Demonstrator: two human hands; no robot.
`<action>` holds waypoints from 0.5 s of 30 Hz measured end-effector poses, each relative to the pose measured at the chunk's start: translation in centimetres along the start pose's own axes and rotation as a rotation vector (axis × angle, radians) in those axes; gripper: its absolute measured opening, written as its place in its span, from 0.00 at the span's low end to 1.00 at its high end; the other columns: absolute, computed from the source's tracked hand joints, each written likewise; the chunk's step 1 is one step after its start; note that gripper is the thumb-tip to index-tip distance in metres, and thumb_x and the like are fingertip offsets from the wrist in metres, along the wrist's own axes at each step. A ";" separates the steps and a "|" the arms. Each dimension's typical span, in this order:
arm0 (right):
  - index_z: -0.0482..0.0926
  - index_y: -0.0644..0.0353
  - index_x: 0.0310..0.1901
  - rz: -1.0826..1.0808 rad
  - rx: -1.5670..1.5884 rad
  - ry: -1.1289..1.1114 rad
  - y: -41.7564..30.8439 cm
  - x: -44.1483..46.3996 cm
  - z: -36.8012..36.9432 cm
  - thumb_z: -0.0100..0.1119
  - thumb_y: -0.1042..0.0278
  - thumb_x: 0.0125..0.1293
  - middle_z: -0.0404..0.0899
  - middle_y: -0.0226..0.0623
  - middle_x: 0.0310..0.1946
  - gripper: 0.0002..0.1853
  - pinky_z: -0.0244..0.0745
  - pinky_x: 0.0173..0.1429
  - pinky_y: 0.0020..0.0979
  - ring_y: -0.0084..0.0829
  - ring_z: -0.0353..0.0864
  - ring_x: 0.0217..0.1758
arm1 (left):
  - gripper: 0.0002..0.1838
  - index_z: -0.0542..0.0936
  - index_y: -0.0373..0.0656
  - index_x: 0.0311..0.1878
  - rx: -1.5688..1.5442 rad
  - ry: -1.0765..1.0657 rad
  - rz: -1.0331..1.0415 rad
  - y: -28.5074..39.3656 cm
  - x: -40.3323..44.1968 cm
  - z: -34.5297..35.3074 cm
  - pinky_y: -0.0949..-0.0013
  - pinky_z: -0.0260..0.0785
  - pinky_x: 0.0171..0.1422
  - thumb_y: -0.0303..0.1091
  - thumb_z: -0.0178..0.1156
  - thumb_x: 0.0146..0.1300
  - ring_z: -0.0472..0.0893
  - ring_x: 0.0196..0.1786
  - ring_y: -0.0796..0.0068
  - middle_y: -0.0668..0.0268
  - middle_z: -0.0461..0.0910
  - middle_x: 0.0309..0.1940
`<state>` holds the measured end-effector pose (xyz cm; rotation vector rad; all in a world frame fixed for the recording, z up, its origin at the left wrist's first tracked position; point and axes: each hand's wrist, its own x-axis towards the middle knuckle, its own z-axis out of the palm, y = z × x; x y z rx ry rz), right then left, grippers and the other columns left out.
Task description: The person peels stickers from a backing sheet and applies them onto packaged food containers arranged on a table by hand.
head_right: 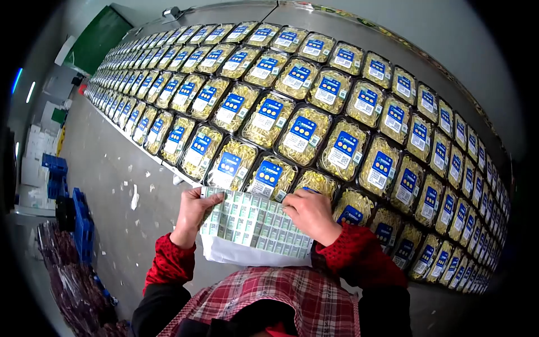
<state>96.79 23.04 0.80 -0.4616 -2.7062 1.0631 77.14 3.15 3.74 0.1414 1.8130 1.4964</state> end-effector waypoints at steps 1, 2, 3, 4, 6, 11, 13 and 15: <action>0.81 0.52 0.29 -0.033 0.003 0.006 0.1 0.6 0.6 0.62 0.64 0.55 0.76 0.33 0.27 0.04 0.72 0.33 0.38 0.38 0.79 0.30 | 0.06 0.83 0.32 0.36 -0.001 0.014 -0.016 0.3 0.0 -0.3 0.77 0.71 0.33 0.22 0.67 0.54 0.78 0.27 0.82 0.65 0.83 0.30; 0.80 0.53 0.29 -0.054 0.006 0.004 0.2 0.8 1.0 0.61 0.64 0.56 0.76 0.33 0.26 0.04 0.72 0.33 0.39 0.39 0.78 0.30 | 0.07 0.83 0.31 0.36 0.110 0.077 0.058 0.5 0.0 -0.4 0.75 0.72 0.33 0.22 0.67 0.54 0.78 0.27 0.81 0.65 0.83 0.30; 0.79 0.53 0.28 -0.073 0.032 0.041 0.1 1.1 1.3 0.59 0.65 0.58 0.75 0.35 0.25 0.05 0.71 0.33 0.40 0.40 0.78 0.30 | 0.08 0.82 0.30 0.36 0.282 0.152 0.053 -0.3 0.7 -1.4 0.74 0.72 0.33 0.23 0.68 0.54 0.78 0.27 0.80 0.65 0.83 0.30; 0.79 0.53 0.29 -0.067 0.052 0.040 -0.2 1.7 1.4 0.59 0.64 0.58 0.74 0.35 0.25 0.05 0.70 0.33 0.40 0.41 0.77 0.31 | 0.10 0.81 0.29 0.37 0.239 0.169 0.003 0.6 0.3 -1.3 0.73 0.73 0.33 0.24 0.68 0.54 0.78 0.27 0.79 0.65 0.83 0.30; 0.79 0.55 0.30 -0.060 0.137 -0.029 -0.2 3.2 1.4 0.61 0.66 0.57 0.76 0.37 0.27 0.04 0.72 0.35 0.39 0.41 0.78 0.31 | 0.09 0.81 0.28 0.38 -0.022 0.132 -0.075 1.3 0.1 -1.6 0.73 0.74 0.32 0.22 0.67 0.54 0.80 0.27 0.77 0.59 0.83 0.29; 0.80 0.54 0.30 -0.049 0.180 -0.045 -1.4 5.5 2.8 0.60 0.68 0.56 0.78 0.34 0.25 0.02 0.74 0.34 0.38 0.40 0.80 0.29 | 0.08 0.81 0.27 0.38 -0.023 0.123 -0.068 0.5 2.5 -4.9 0.73 0.74 0.31 0.21 0.66 0.55 0.81 0.27 0.76 0.58 0.83 0.30; 0.79 0.54 0.29 -0.066 0.126 -0.004 -2.7 6.7 3.3 0.60 0.68 0.56 0.77 0.34 0.25 0.02 0.74 0.32 0.38 0.39 0.80 0.28 | 0.08 0.81 0.27 0.38 -0.018 0.096 -0.070 1.3 3.8 -6.2 0.74 0.74 0.31 0.21 0.66 0.55 0.81 0.27 0.76 0.58 0.83 0.30; 0.78 0.54 0.28 -0.090 0.069 0.101 -4.6 7.7 3.8 0.60 0.69 0.56 0.77 0.33 0.24 0.02 0.73 0.29 0.35 0.37 0.80 0.27 | 0.09 0.81 0.27 0.38 0.026 0.056 -0.106 2.0 5.3 -7.9 0.74 0.74 0.32 0.21 0.66 0.55 0.81 0.27 0.76 0.58 0.83 0.30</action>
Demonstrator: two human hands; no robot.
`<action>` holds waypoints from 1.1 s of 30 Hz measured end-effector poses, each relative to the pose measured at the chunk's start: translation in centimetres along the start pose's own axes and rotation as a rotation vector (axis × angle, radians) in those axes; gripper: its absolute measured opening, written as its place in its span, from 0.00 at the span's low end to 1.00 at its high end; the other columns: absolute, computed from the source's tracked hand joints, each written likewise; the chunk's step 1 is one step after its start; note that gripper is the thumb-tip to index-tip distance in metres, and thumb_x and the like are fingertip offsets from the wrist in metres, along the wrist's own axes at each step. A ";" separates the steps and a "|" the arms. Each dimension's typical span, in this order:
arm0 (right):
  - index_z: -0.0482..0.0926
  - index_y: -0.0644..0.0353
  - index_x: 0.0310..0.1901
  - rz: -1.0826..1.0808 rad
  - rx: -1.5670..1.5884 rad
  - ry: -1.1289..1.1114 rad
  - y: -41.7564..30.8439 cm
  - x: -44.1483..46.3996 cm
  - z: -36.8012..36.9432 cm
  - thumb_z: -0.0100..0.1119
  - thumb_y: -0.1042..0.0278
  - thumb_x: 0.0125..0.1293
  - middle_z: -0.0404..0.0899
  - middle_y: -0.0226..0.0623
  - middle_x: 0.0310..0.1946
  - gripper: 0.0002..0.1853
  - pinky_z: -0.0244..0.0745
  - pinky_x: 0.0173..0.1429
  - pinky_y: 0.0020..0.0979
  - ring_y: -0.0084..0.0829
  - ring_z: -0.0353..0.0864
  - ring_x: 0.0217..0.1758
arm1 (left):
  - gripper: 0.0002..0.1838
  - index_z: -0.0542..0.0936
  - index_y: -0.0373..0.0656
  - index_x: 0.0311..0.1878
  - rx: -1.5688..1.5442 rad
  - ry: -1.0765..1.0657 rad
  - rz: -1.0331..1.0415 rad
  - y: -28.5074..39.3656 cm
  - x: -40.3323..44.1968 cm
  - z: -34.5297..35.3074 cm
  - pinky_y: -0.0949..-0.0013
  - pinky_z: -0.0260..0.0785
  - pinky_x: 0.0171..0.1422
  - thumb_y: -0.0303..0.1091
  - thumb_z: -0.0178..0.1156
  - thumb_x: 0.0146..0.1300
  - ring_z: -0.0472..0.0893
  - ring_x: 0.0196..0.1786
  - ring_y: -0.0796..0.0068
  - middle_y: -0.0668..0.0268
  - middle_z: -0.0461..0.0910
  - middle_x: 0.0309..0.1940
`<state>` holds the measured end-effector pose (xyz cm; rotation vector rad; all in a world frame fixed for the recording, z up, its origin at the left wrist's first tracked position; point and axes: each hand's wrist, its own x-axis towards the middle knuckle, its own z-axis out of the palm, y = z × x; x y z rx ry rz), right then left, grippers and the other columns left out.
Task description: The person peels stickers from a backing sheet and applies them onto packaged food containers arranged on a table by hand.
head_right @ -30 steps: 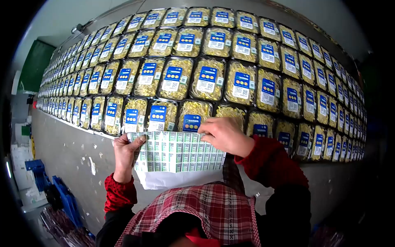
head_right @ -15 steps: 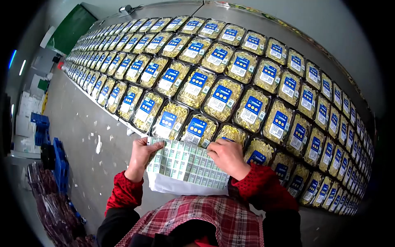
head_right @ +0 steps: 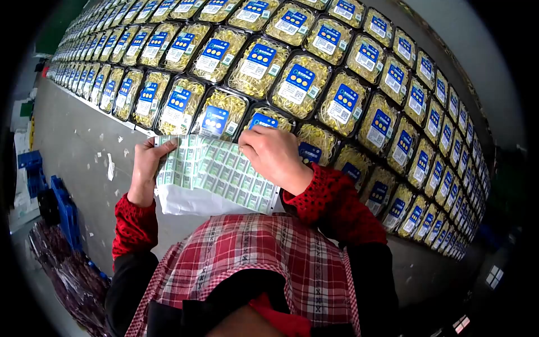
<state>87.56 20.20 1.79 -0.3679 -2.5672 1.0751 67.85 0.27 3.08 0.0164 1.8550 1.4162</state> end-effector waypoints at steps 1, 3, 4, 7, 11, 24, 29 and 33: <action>0.78 0.54 0.28 0.013 -0.009 0.000 -1.0 0.5 0.5 0.60 0.69 0.56 0.77 0.33 0.24 0.02 0.73 0.29 0.35 0.37 0.80 0.27 | 0.09 0.81 0.27 0.38 0.000 -0.040 -0.003 0.1 1.1 -1.1 0.74 0.74 0.32 0.22 0.66 0.55 0.81 0.27 0.76 0.58 0.83 0.30; 0.79 0.58 0.30 0.004 -0.083 0.055 -3.0 1.8 1.2 0.61 0.73 0.55 0.78 0.36 0.27 0.02 0.74 0.32 0.36 0.41 0.79 0.30 | 0.09 0.81 0.27 0.38 -0.011 -0.079 0.000 1.1 2.3 -2.5 0.73 0.74 0.31 0.22 0.66 0.55 0.81 0.27 0.76 0.58 0.83 0.30; 0.79 0.58 0.30 -0.029 -0.135 0.047 -3.9 2.6 1.6 0.62 0.73 0.54 0.78 0.36 0.27 0.02 0.74 0.32 0.36 0.40 0.79 0.30 | 0.09 0.81 0.28 0.38 0.005 -0.085 -0.003 1.4 3.1 -3.4 0.73 0.74 0.31 0.22 0.65 0.55 0.81 0.27 0.76 0.59 0.83 0.30; 0.79 0.59 0.31 -0.027 -0.169 0.070 -5.9 4.4 3.2 0.63 0.75 0.53 0.78 0.38 0.27 0.03 0.74 0.31 0.34 0.40 0.79 0.29 | 0.08 0.81 0.28 0.37 0.073 -0.100 -0.035 2.0 5.3 -5.9 0.74 0.72 0.31 0.22 0.65 0.55 0.80 0.27 0.77 0.61 0.83 0.29; 0.78 0.60 0.28 -0.042 -0.055 0.170 -5.2 6.6 6.2 0.63 0.76 0.53 0.77 0.32 0.24 0.03 0.72 0.27 0.29 0.31 0.79 0.26 | 0.09 0.81 0.27 0.37 0.062 -0.127 0.002 1.7 8.0 -9.1 0.74 0.71 0.31 0.23 0.66 0.54 0.79 0.26 0.77 0.61 0.82 0.29; 0.84 0.72 0.30 0.733 0.614 0.758 8.9 24.6 12.8 0.68 0.68 0.50 0.82 0.39 0.23 0.12 0.72 0.32 0.28 0.26 0.78 0.25 | 0.06 0.80 0.27 0.33 0.056 0.250 0.011 -0.5 7.5 -20.6 0.76 0.69 0.29 0.21 0.65 0.54 0.77 0.24 0.80 0.62 0.81 0.26; 0.85 0.66 0.27 0.784 0.363 0.780 8.0 25.9 13.5 0.68 0.65 0.49 0.82 0.42 0.21 0.11 0.74 0.33 0.33 0.34 0.81 0.24 | 0.05 0.80 0.28 0.34 -0.039 0.248 -0.008 -2.4 7.8 -21.6 0.76 0.70 0.30 0.20 0.65 0.55 0.77 0.24 0.79 0.61 0.82 0.27; 0.85 0.58 0.27 0.713 -0.262 0.639 9.1 26.2 14.2 0.68 0.59 0.48 0.81 0.46 0.24 0.11 0.76 0.37 0.42 0.49 0.81 0.28 | 0.05 0.80 0.29 0.34 -0.053 0.226 -0.010 -1.6 7.7 -21.2 0.76 0.70 0.31 0.20 0.64 0.55 0.78 0.25 0.79 0.61 0.82 0.27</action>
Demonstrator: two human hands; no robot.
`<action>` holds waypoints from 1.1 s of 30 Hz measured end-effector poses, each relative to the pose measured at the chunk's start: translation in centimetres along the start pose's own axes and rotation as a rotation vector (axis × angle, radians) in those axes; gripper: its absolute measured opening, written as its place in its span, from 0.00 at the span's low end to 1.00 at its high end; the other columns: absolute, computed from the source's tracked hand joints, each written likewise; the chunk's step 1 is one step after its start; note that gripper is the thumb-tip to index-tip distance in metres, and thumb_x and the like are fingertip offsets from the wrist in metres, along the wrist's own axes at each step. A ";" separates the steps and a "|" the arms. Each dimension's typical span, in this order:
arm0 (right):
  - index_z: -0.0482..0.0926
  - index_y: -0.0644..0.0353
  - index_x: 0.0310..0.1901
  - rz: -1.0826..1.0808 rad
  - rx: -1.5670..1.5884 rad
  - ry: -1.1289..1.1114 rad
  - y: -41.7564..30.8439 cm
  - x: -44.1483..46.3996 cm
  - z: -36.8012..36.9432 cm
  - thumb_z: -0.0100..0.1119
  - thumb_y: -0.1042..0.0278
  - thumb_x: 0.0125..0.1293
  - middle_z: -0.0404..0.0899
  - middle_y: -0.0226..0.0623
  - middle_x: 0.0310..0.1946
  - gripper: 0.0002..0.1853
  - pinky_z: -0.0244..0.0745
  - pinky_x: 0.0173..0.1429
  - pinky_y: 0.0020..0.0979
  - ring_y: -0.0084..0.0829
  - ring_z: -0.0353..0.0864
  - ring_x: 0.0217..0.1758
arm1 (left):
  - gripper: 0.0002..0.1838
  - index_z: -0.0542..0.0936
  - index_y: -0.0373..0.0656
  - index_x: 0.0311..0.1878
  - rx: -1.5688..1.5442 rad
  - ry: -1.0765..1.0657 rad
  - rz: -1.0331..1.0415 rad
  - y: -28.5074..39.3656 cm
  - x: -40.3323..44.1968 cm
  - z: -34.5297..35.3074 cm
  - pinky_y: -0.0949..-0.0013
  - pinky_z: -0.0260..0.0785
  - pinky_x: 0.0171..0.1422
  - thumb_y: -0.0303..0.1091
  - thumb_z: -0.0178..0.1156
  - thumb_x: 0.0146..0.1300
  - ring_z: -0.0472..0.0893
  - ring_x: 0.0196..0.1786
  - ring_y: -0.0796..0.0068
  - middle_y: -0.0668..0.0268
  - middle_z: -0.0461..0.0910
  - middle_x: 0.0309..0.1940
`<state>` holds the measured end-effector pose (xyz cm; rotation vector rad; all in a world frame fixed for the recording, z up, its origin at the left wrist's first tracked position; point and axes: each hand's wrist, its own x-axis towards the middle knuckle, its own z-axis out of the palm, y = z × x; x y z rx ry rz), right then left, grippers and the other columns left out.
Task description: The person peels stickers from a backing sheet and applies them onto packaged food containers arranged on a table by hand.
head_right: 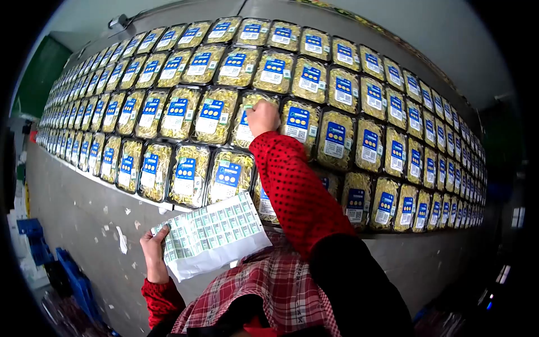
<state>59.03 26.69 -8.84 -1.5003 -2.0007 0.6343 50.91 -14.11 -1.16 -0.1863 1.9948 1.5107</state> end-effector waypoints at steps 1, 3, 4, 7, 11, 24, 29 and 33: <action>0.84 0.59 0.27 0.026 0.037 -0.027 0.6 0.1 -0.9 0.70 0.59 0.48 0.81 0.46 0.24 0.12 0.76 0.36 0.40 0.45 0.82 0.28 | 0.05 0.80 0.29 0.34 -0.015 0.007 -0.007 0.5 -0.2 0.4 0.76 0.70 0.32 0.20 0.64 0.55 0.78 0.26 0.80 0.61 0.82 0.28; 0.82 0.63 0.27 0.088 0.286 -0.009 3.5 0.8 -2.7 0.73 0.61 0.47 0.82 0.44 0.25 0.14 0.76 0.34 0.35 0.37 0.82 0.27 | 0.05 0.80 0.29 0.34 -0.027 -0.020 0.037 1.2 -0.6 0.8 0.76 0.70 0.32 0.20 0.64 0.55 0.78 0.26 0.80 0.61 0.82 0.28; 0.81 0.65 0.26 0.110 0.501 0.031 4.8 1.4 -4.5 0.74 0.63 0.46 0.82 0.43 0.25 0.14 0.75 0.34 0.32 0.32 0.82 0.27 | 0.05 0.81 0.29 0.34 -0.056 -0.011 0.080 1.4 -0.8 1.0 0.76 0.70 0.32 0.21 0.64 0.55 0.78 0.26 0.80 0.62 0.82 0.28; 0.80 0.66 0.28 0.223 0.689 0.110 10.2 2.5 -6.4 0.72 0.72 0.48 0.82 0.39 0.26 0.10 0.74 0.34 0.28 0.27 0.80 0.27 | 0.07 0.81 0.30 0.36 -0.076 -0.112 0.082 1.2 -0.6 1.6 0.76 0.71 0.33 0.22 0.66 0.55 0.78 0.27 0.80 0.62 0.82 0.29; 0.80 0.65 0.29 0.273 0.700 0.111 9.9 2.8 -6.2 0.69 0.75 0.47 0.82 0.39 0.25 0.08 0.75 0.35 0.28 0.27 0.80 0.28 | 0.07 0.81 0.30 0.35 -0.090 -0.193 0.103 1.3 0.0 3.4 0.76 0.70 0.34 0.22 0.67 0.54 0.78 0.27 0.80 0.62 0.83 0.28; 0.78 0.64 0.36 0.133 0.250 -0.026 14.1 5.2 -12.5 0.77 0.60 0.40 0.81 0.42 0.32 0.24 0.77 0.40 0.34 0.36 0.81 0.37 | 0.06 0.82 0.31 0.36 -0.042 -0.241 0.181 3.1 -1.4 5.9 0.75 0.70 0.35 0.21 0.66 0.54 0.78 0.28 0.80 0.63 0.83 0.29; 0.77 0.67 0.37 0.200 0.407 -0.067 18.8 3.7 -15.8 0.74 0.69 0.41 0.80 0.41 0.36 0.21 0.75 0.44 0.32 0.33 0.79 0.39 | 0.07 0.82 0.31 0.37 0.000 -0.272 0.137 4.3 -1.9 8.9 0.75 0.71 0.37 0.20 0.65 0.54 0.79 0.30 0.79 0.62 0.83 0.32; 0.78 0.64 0.38 0.126 0.303 0.035 18.3 4.0 -14.3 0.70 0.75 0.39 0.78 0.44 0.36 0.19 0.74 0.47 0.35 0.41 0.78 0.41 | 0.09 0.82 0.32 0.39 -0.040 -0.364 0.164 5.8 -2.9 11.3 0.75 0.71 0.38 0.21 0.67 0.54 0.79 0.30 0.80 0.63 0.83 0.33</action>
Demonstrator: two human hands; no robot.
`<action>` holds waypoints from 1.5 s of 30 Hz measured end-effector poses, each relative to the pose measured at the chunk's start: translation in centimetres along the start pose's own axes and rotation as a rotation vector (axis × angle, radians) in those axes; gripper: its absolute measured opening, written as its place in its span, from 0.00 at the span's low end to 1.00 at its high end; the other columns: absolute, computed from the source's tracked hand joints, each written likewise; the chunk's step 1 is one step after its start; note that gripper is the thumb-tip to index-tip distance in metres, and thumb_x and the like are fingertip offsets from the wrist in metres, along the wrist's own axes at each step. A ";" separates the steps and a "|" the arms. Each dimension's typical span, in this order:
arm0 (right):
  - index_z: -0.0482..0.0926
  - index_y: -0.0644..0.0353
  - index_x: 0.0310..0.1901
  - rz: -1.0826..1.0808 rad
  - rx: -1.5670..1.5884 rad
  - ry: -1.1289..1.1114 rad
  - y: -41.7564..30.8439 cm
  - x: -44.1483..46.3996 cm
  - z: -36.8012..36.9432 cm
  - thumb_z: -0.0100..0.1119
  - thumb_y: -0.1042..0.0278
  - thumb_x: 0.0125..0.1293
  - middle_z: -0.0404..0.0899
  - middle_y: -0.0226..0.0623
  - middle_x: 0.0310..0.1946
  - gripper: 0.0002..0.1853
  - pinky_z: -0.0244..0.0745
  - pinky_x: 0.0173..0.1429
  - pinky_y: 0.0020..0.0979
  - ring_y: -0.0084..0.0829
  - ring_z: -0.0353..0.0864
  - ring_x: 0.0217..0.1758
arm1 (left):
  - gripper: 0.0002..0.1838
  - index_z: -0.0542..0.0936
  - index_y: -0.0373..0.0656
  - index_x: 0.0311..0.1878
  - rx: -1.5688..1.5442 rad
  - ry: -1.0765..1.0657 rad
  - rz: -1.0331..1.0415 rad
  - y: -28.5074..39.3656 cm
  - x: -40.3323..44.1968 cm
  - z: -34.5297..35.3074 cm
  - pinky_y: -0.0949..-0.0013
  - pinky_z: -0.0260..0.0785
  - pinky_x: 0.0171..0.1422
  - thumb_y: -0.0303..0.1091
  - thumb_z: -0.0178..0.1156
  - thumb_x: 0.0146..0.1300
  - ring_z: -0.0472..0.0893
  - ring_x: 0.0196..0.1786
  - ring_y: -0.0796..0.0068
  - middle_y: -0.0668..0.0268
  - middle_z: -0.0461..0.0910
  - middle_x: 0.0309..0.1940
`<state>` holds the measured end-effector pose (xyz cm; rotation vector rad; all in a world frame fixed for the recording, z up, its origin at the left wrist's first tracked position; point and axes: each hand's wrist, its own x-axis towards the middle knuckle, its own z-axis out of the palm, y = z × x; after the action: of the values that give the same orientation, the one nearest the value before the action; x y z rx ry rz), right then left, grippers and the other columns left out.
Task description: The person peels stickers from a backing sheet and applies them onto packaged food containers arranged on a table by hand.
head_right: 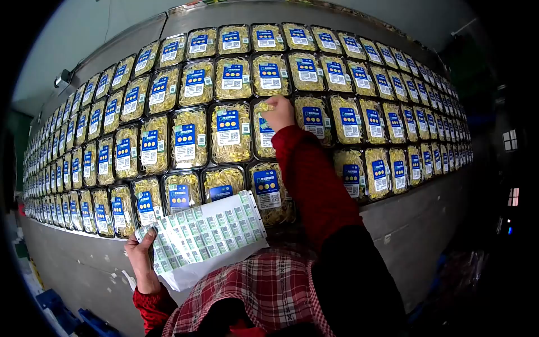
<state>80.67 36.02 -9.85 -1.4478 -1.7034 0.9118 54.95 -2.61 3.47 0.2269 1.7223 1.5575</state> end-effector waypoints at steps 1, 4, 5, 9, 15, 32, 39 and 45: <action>0.78 0.63 0.38 -0.043 -0.077 0.023 0.1 0.1 0.3 0.69 0.76 0.39 0.77 0.46 0.36 0.19 0.74 0.47 0.36 0.44 0.78 0.41 | 0.09 0.82 0.32 0.39 0.019 -0.019 0.008 0.3 -0.1 0.6 0.75 0.71 0.38 0.21 0.67 0.54 0.79 0.31 0.80 0.63 0.83 0.33; 0.75 0.61 0.35 -0.161 -0.436 0.059 -1.0 0.0 0.7 0.72 0.74 0.40 0.73 0.47 0.40 0.18 0.75 0.44 0.39 0.48 0.78 0.40 | 0.09 0.82 0.32 0.38 0.021 -0.045 0.023 0.4 -0.3 1.9 0.75 0.71 0.38 0.21 0.67 0.54 0.79 0.30 0.81 0.64 0.83 0.33; 0.75 0.61 0.35 -0.118 -0.551 0.023 -1.7 0.0 0.3 0.73 0.73 0.40 0.72 0.47 0.40 0.19 0.75 0.45 0.40 0.49 0.78 0.40 | 0.08 0.82 0.32 0.38 0.029 -0.053 0.024 0.4 -0.4 2.3 0.75 0.71 0.38 0.21 0.67 0.54 0.79 0.30 0.81 0.64 0.83 0.32; 0.76 0.64 0.40 -0.148 -0.292 -0.015 2.5 3.7 -7.3 0.74 0.72 0.40 0.76 0.42 0.38 0.23 0.76 0.43 0.35 0.38 0.79 0.37 | 0.08 0.82 0.33 0.38 0.070 -0.066 0.057 0.2 -0.9 4.2 0.75 0.71 0.39 0.21 0.68 0.53 0.78 0.30 0.81 0.64 0.83 0.31; 0.77 0.67 0.43 0.179 0.241 -0.122 7.8 5.3 -12.0 0.73 0.75 0.37 0.78 0.40 0.37 0.26 0.75 0.42 0.31 0.32 0.79 0.37 | 0.06 0.82 0.33 0.35 0.053 -0.163 0.027 0.4 -1.3 9.6 0.76 0.70 0.38 0.21 0.68 0.53 0.78 0.29 0.81 0.65 0.83 0.30; 0.77 0.65 0.49 -0.037 0.314 -0.848 -2.0 -6.3 -20.2 0.66 0.64 0.59 0.79 0.35 0.35 0.19 0.73 0.46 0.27 0.24 0.76 0.40 | 0.05 0.82 0.33 0.34 0.038 -0.277 0.097 -1.5 -0.1 21.2 0.78 0.69 0.36 0.22 0.68 0.54 0.77 0.29 0.82 0.65 0.83 0.30; 0.81 0.64 0.37 -0.302 -0.071 -0.658 -0.8 -8.1 -26.2 0.64 0.73 0.55 0.79 0.36 0.32 0.08 0.73 0.38 0.30 0.29 0.79 0.34 | 0.07 0.82 0.35 0.36 0.104 -0.324 0.051 -2.1 0.9 23.4 0.77 0.70 0.38 0.25 0.68 0.54 0.79 0.30 0.81 0.64 0.83 0.31; 0.79 0.61 0.29 -0.700 -0.225 -0.255 2.0 -8.6 -26.2 0.64 0.74 0.52 0.78 0.37 0.29 0.03 0.77 0.35 0.31 0.35 0.80 0.33 | 0.07 0.82 0.34 0.37 0.148 -0.347 0.005 -4.0 2.3 25.0 0.78 0.70 0.38 0.25 0.67 0.56 0.79 0.30 0.81 0.64 0.84 0.32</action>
<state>105.35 29.47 0.82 -0.7644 -2.3401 0.5355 70.94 16.98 0.41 0.5431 1.5600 1.3048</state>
